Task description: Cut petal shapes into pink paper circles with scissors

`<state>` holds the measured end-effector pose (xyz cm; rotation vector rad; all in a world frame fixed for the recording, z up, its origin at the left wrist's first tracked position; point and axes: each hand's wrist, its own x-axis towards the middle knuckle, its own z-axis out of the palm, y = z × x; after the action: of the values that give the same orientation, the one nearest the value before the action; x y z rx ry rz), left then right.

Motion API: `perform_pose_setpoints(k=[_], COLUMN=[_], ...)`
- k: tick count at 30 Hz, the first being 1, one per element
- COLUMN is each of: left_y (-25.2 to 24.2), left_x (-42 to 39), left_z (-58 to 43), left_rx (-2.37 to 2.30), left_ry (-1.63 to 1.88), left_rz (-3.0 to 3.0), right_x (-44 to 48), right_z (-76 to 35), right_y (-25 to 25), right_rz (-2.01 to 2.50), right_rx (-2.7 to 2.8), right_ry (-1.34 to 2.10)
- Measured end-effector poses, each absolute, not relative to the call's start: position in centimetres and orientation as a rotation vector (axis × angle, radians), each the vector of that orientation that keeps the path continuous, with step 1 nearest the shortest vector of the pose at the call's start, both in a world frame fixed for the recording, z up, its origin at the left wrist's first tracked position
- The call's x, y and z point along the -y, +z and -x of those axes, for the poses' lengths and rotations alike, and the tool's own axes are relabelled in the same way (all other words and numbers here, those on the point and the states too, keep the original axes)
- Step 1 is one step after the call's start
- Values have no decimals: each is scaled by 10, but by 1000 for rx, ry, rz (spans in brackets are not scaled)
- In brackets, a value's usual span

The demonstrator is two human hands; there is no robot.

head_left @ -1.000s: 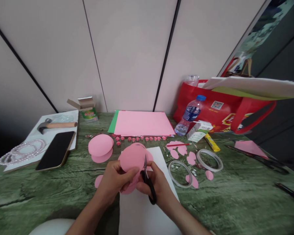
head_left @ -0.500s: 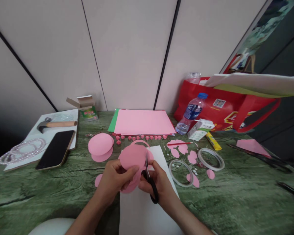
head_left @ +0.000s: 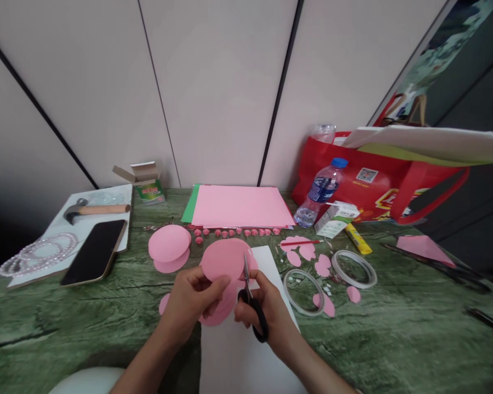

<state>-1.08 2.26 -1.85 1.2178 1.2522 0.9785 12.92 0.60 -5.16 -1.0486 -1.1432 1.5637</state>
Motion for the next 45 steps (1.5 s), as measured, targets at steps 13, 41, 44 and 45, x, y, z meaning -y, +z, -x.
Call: perform_pose_setpoints(k=[13,41,44,45], left_y=[-17,-15,-15,-15], left_x=[-22,-19,-20,-20], left_z=[9,6,7,7], left_rx=[-1280,-1332,-1306,-1287], left_ry=[944,966,991,994], left_rz=[-1185,-1209,-1187,-1171], right_x=[-3,-5,-4,-4], right_z=[-124,-128,-128,-128], right_y=[-57,-55,-52,-52], right_rz=[978,1045,1081,1093], right_rx=[1142,1151,1172,1178], right_ry=[1638,1592,1560,1547])
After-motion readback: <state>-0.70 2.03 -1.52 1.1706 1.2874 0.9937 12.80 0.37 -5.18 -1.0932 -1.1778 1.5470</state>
